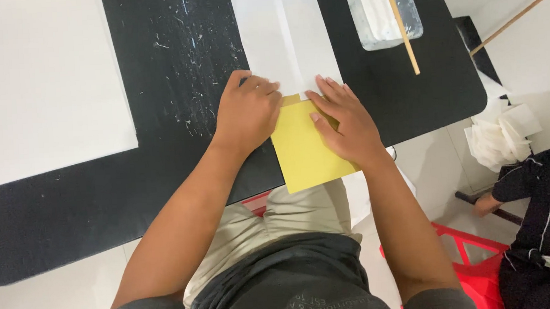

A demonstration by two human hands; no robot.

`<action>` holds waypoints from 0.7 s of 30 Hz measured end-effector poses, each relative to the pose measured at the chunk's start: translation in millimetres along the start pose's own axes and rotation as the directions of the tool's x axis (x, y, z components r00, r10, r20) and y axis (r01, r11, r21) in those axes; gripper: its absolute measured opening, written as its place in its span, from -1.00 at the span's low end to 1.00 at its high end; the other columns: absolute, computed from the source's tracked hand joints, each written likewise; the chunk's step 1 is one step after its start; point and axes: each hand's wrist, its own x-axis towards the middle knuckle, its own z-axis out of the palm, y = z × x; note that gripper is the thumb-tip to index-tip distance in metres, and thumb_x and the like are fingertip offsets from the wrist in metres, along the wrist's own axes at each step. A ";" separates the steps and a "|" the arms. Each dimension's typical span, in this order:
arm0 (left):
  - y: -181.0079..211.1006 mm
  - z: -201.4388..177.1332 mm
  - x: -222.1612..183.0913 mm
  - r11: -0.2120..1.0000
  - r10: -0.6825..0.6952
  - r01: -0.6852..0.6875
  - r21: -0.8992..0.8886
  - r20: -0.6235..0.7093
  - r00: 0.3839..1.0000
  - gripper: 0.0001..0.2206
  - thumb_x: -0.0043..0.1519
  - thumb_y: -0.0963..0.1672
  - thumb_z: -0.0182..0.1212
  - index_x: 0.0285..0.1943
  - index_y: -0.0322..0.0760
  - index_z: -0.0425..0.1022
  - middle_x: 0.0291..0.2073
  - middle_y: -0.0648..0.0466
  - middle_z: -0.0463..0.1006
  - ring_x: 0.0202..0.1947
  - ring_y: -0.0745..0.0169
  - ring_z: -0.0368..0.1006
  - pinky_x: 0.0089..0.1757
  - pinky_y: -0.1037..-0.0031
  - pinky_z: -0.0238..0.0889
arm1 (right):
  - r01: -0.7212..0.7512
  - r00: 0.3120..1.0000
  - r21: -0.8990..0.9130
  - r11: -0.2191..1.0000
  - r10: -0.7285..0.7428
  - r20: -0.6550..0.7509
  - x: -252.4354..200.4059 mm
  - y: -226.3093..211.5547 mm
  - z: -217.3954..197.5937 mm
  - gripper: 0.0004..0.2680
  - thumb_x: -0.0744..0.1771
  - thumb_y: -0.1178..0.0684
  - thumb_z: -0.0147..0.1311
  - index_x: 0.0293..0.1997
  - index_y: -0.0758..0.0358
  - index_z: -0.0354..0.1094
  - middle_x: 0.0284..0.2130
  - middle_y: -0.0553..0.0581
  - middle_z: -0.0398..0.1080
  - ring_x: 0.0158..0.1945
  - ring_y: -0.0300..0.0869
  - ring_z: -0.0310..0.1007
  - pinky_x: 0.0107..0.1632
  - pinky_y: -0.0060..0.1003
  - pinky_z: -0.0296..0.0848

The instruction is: Folding paper templates and applying glue with a brush to assemble bags

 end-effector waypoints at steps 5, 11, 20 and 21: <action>9.1 -57.7 -10.4 0.993 -0.044 0.066 0.101 -0.204 0.978 -0.88 0.20 -0.13 0.17 -0.38 -0.09 0.58 -0.53 0.18 0.52 -0.42 0.26 0.49 -0.07 0.28 0.17 | -0.005 1.000 -0.014 1.000 0.005 0.007 -2.3 1.8 0.8 -0.60 0.43 -0.20 -0.17 0.41 0.11 0.28 0.46 0.28 0.09 0.54 0.13 -0.06 0.53 0.07 -0.33; 14.2 -111.4 -44.4 0.909 -0.393 0.399 0.121 -0.073 0.917 -0.88 0.17 -0.12 0.25 -0.41 -0.19 0.60 -0.61 0.13 0.47 -0.57 0.15 0.46 -0.34 0.35 0.28 | 0.007 1.000 -0.020 1.000 -0.006 0.025 -2.3 1.8 1.2 -0.64 0.44 -0.11 -0.13 0.44 0.04 0.25 0.47 0.28 0.07 0.54 0.15 -0.08 0.53 0.08 -0.30; 33.6 -106.6 -10.9 0.937 0.184 -0.169 0.305 -0.024 0.983 -0.62 0.24 -0.05 0.15 0.22 -0.20 0.56 0.21 -0.02 0.47 0.31 -0.05 0.29 0.26 0.10 0.05 | -0.007 1.000 -0.028 1.000 0.008 0.019 1.3 -6.1 -1.7 -0.64 0.43 -0.11 -0.11 0.44 0.00 0.24 0.46 0.26 0.08 0.54 0.14 -0.06 0.53 0.11 -0.28; 34.1 -106.1 -6.1 0.900 0.093 -0.154 0.408 0.166 0.982 -0.54 0.31 0.14 0.11 0.23 -0.11 0.55 0.20 0.04 0.51 0.34 0.04 0.28 0.34 0.07 -0.10 | -0.021 1.000 -0.023 1.000 0.021 0.016 2.0 -6.6 -2.3 -0.64 0.42 -0.09 -0.10 0.42 0.01 0.26 0.46 0.26 0.09 0.54 0.15 -0.05 0.53 0.12 -0.29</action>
